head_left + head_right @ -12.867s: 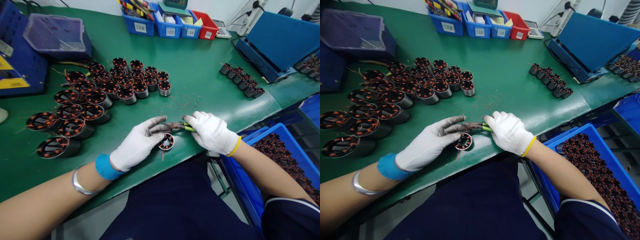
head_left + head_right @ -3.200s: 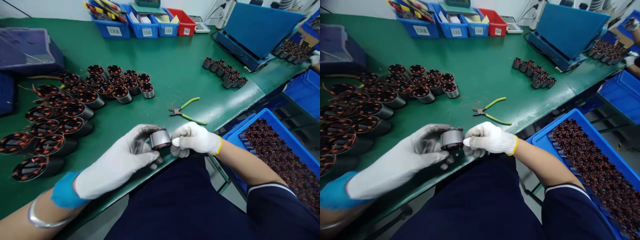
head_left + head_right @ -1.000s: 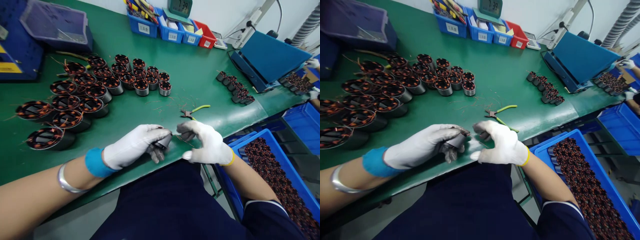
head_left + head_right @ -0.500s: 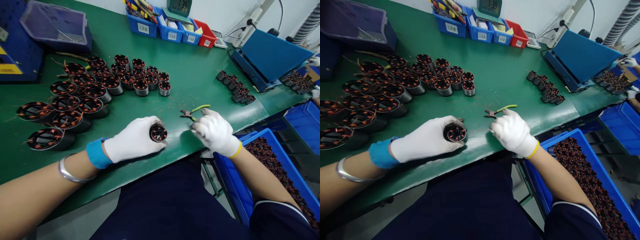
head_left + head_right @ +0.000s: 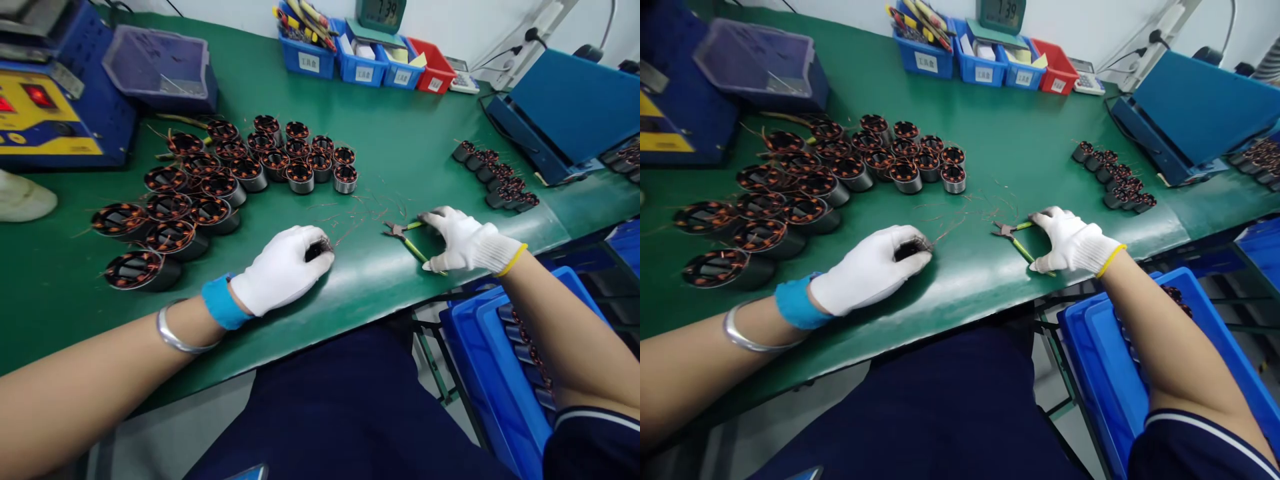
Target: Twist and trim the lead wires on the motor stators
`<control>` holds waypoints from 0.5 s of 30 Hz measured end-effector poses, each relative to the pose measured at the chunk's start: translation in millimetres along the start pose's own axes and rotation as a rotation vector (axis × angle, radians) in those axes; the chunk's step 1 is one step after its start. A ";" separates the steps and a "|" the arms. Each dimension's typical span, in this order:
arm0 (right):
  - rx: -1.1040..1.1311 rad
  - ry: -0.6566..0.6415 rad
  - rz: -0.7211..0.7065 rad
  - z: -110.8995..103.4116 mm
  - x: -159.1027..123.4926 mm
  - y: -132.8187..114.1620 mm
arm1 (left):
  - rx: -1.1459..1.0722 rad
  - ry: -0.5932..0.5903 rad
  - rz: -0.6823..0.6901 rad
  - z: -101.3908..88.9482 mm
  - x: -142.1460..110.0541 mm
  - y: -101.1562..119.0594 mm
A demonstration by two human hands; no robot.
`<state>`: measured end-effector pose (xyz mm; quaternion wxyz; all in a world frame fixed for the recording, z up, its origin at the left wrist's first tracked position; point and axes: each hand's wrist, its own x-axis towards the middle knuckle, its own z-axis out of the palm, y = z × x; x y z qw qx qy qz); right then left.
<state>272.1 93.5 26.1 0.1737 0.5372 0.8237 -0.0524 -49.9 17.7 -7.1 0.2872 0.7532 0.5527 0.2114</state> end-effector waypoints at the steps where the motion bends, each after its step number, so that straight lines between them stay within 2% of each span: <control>1: -0.036 -0.014 0.014 -3.5 -4.6 -3.6 | -0.023 -0.004 -0.003 -0.1 -0.3 -1.0; 5: -0.151 -0.019 0.036 -7.9 -22.3 -24.0 | -0.204 -0.024 -0.055 1.4 0.0 -1.3; 8: -0.232 0.028 0.052 -0.5 -28.3 -38.5 | -0.318 -0.011 -0.083 5.8 0.8 -1.5; 12: -0.218 0.227 0.128 22.7 -22.5 -42.1 | -0.370 0.023 -0.080 11.4 0.8 -3.5; 15: -0.080 0.395 0.005 36.7 -17.1 -39.3 | -0.374 0.031 -0.096 13.1 1.0 -3.2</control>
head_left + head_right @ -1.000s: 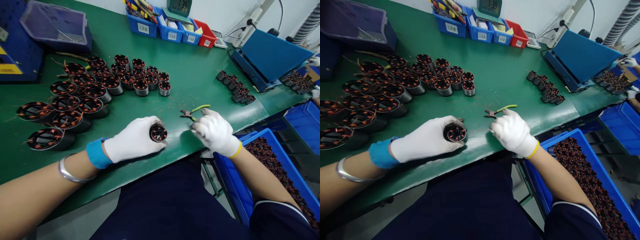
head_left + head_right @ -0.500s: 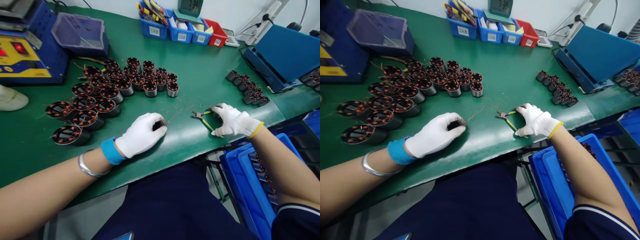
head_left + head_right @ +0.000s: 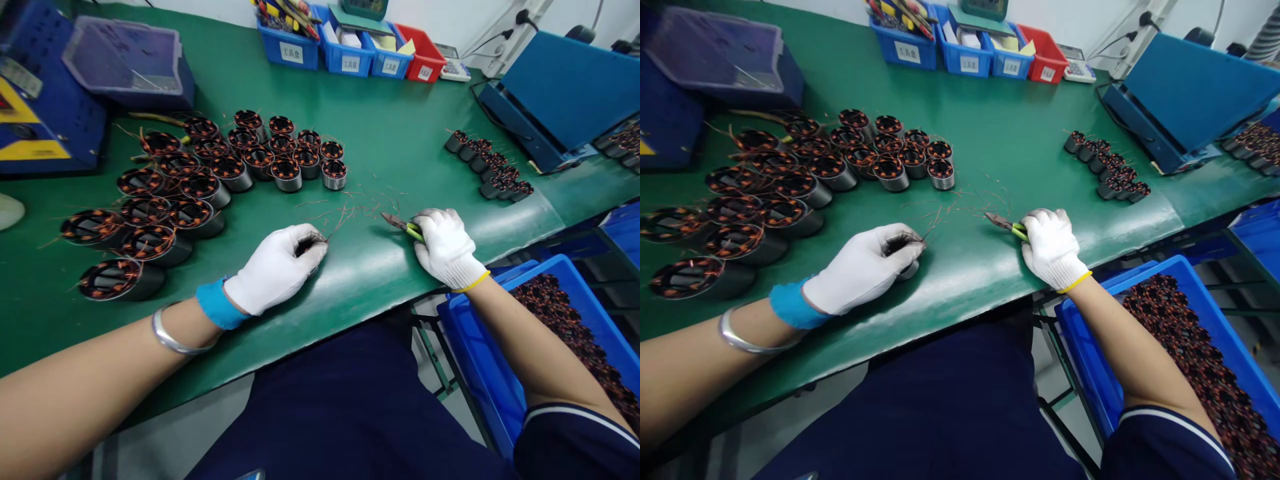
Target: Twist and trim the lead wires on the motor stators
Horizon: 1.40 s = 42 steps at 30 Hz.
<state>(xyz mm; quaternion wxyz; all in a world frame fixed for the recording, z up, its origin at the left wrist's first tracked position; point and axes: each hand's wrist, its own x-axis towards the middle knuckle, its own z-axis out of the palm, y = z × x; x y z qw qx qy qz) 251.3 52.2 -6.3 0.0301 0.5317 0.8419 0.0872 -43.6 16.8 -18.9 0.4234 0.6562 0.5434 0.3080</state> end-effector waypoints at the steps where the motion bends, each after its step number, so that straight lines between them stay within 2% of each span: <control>1: 0.068 0.038 -0.013 0.7 -0.6 -1.3 | 0.000 0.004 -0.004 0.3 0.1 0.3; 3: 0.248 0.064 0.014 -6.1 -2.7 -9.1 | 0.002 0.009 -0.009 0.8 0.2 1.2; 5: 0.505 -0.033 0.027 -21.5 -4.6 -22.4 | 0.005 0.013 -0.013 1.0 0.3 1.7; 8: 0.879 -0.416 -0.061 -46.4 -3.6 -43.4 | 0.009 0.011 -0.013 0.9 0.0 2.1; 10: 1.002 -0.651 -0.082 -56.2 -0.4 -53.1 | 0.017 0.005 -0.006 0.5 -0.1 2.4; 11: 1.030 -0.724 -0.075 -58.3 1.1 -56.1 | 0.024 0.001 -0.002 0.2 -0.2 2.7; 13: 1.058 -0.786 -0.048 -58.4 2.7 -58.6 | 0.032 -0.002 0.009 -0.2 -0.5 3.6; 23: 1.133 -0.795 0.005 -48.4 -2.6 -56.7 | 0.022 -0.001 0.029 -0.2 -0.5 6.5; 31: 1.120 -0.710 -0.011 -50.7 -2.4 -58.0 | 0.029 -0.012 0.039 -0.9 -0.2 7.1; 42: 1.069 -0.736 0.022 -63.6 -1.0 -60.0 | 0.025 -0.033 0.046 -1.5 0.4 4.8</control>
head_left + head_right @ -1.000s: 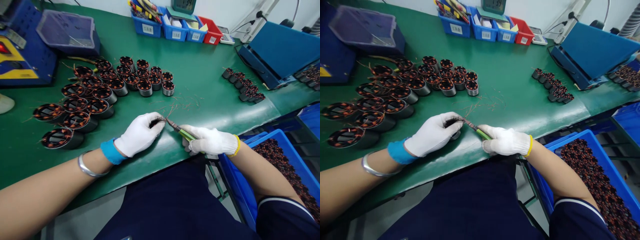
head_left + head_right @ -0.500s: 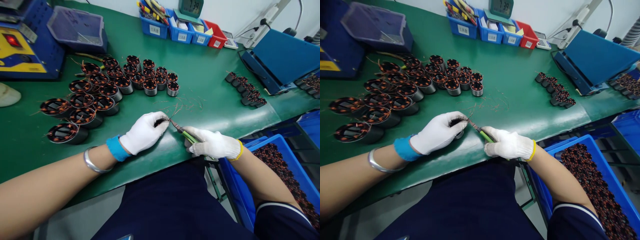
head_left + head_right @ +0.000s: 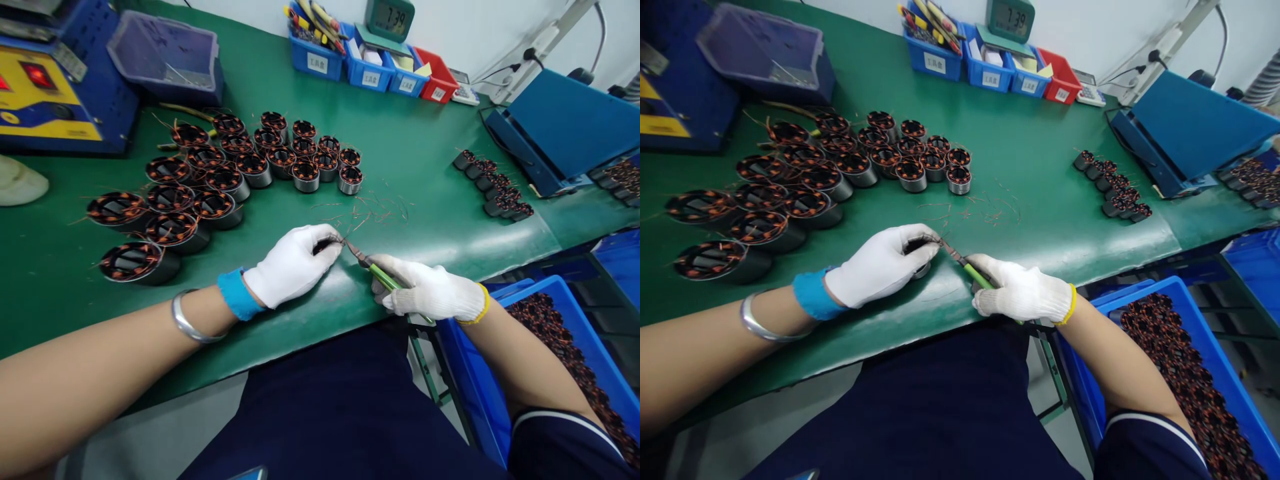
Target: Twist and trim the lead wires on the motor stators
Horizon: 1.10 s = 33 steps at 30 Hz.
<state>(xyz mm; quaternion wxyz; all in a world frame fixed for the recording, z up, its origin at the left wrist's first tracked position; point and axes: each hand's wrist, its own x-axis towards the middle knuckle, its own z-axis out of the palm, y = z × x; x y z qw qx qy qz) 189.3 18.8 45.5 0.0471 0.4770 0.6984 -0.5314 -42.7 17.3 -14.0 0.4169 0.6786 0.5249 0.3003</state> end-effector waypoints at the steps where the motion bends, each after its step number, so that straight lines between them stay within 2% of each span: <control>1: 0.002 -0.005 0.002 0.0 -0.2 -0.2 | 0.000 0.001 -0.002 0.0 0.2 -0.2; 7: -0.028 -0.020 0.003 0.5 4.5 2.4 | 0.001 0.007 -0.005 0.1 -0.1 1.7; 16: -0.094 0.062 -0.086 4.5 12.1 3.2 | 0.016 0.020 -0.001 0.8 0.9 0.1; 19: -0.103 0.057 -0.135 5.5 15.4 5.2 | 0.086 0.027 0.004 0.6 1.1 2.6; 22: -0.197 0.077 -0.133 6.6 15.4 4.9 | 0.289 0.084 -0.023 -4.8 -2.3 8.4; 25: -0.459 0.200 -0.095 8.2 11.8 5.1 | 0.523 0.070 -0.042 -17.1 -7.2 11.6; 28: -0.799 0.441 0.055 7.6 9.1 10.4 | 0.632 -0.092 0.007 -28.8 -7.9 8.1; 30: -0.928 0.545 0.113 5.8 8.4 16.0 | 0.636 -0.155 0.051 -31.3 -5.3 4.1; 31: -0.954 0.586 0.094 5.7 7.9 18.5 | 0.622 -0.150 0.062 -30.7 -3.6 2.6; 33: -0.960 0.640 -0.074 10.4 6.7 21.3 | 0.569 -0.059 0.048 -27.5 -0.7 1.8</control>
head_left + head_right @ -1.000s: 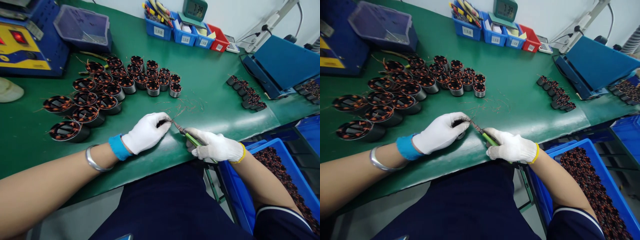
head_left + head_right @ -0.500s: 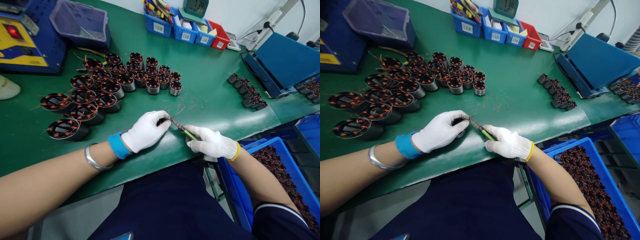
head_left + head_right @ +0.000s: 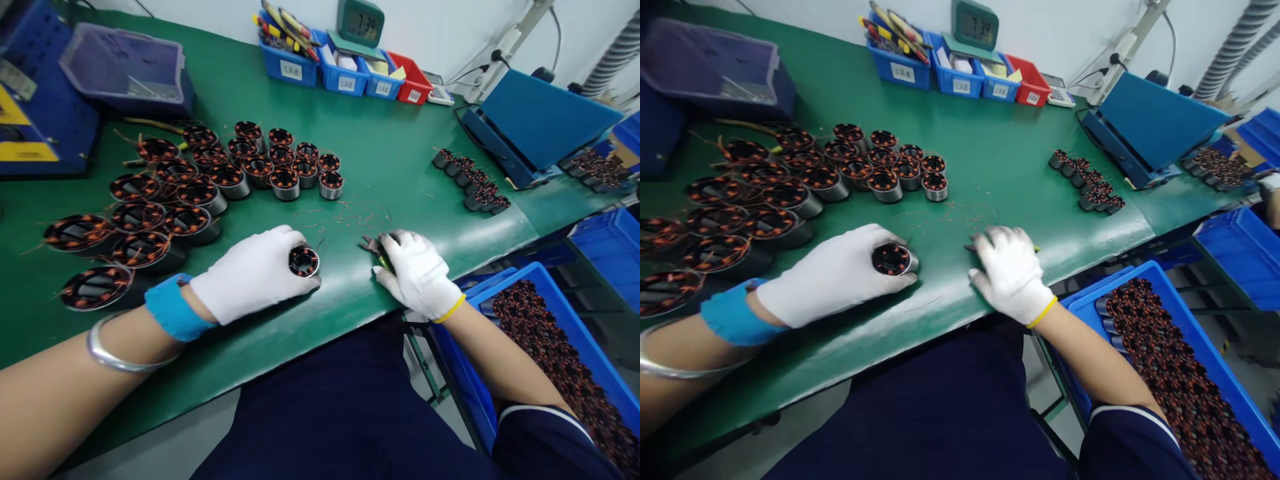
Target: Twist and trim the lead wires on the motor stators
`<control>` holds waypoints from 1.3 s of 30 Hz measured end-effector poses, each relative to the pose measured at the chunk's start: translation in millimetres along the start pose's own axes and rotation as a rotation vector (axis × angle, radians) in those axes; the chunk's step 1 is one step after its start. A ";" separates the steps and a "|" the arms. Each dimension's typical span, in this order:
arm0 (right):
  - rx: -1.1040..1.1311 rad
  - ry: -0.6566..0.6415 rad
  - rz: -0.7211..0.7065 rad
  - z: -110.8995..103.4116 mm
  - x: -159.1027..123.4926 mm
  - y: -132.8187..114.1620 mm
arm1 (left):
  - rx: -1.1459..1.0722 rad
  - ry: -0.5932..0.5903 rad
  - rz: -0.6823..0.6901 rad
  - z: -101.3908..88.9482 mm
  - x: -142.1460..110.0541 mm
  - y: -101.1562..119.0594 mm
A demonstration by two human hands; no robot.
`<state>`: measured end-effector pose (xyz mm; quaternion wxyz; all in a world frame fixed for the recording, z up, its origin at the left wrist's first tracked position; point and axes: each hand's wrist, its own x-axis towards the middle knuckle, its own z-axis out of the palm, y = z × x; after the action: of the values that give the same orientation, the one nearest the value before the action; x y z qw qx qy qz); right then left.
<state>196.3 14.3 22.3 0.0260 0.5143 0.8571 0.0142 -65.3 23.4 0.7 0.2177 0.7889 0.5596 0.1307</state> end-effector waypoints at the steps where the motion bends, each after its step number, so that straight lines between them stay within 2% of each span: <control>1: 0.049 0.053 -0.120 2.2 -3.1 -4.4 | -0.042 0.058 -0.035 0.8 1.1 1.7; 2: 0.108 0.084 -0.284 5.3 -6.4 -11.1 | -0.098 0.120 -0.078 0.6 1.6 3.7; 4: 0.230 0.056 -0.636 14.1 -11.5 -29.3 | -0.216 0.231 -0.168 -2.8 1.1 8.1; 5: 0.269 0.017 -0.750 19.5 -11.9 -38.5 | -0.255 0.282 -0.209 -5.8 0.2 10.0; 6: 0.288 -0.004 -0.773 25.0 -10.1 -46.1 | -0.271 0.331 -0.245 -9.3 -1.0 11.5; 7: 0.297 -0.007 -0.747 30.0 -6.1 -51.3 | -0.269 0.375 -0.275 -12.7 -2.5 12.8; 10: 0.348 0.034 -0.531 37.3 14.8 -49.3 | -0.242 0.443 -0.303 -18.6 -7.4 15.1; 13: 0.658 0.110 -0.319 32.4 32.0 -35.3 | -0.216 0.369 -0.249 -14.2 -11.9 16.6; 15: 1.049 0.078 -0.185 26.9 34.6 -31.6 | -0.191 0.324 -0.093 -6.5 -13.5 17.2; 17: 1.429 -0.071 -0.066 22.9 31.9 -34.9 | -0.178 0.293 0.138 2.5 -13.4 17.1; 19: 1.662 -0.195 0.046 21.4 27.8 -42.4 | -0.170 0.286 0.331 11.2 -12.5 16.7; 21: 1.782 -0.181 0.151 22.3 25.5 -50.1 | -0.164 0.318 0.400 18.3 -12.2 16.5; 24: 1.890 -0.048 0.270 26.6 26.8 -57.4 | -0.167 0.398 0.319 24.1 -14.4 17.4; 27: 1.932 0.033 0.339 31.5 29.2 -59.5 | -0.151 0.409 0.182 22.3 -18.2 19.4; 31: 1.947 0.024 0.403 36.7 27.9 -58.0 | -0.056 0.262 0.030 12.1 -20.1 24.2; 33: 1.956 0.060 0.422 39.2 26.5 -56.8 | -0.049 0.176 -0.033 9.0 -18.8 27.1; 35: 1.973 0.109 0.423 41.4 25.9 -56.2 | -0.136 0.112 -0.052 9.6 -16.2 29.3; 39: 2.047 0.150 0.432 44.0 27.0 -57.0 | -0.490 0.039 -0.054 14.8 -11.6 30.4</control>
<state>136.0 11.2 -25.4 -0.4776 0.4305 0.3493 -0.6816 -37.4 1.1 3.1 0.3951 0.6946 0.5362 0.2717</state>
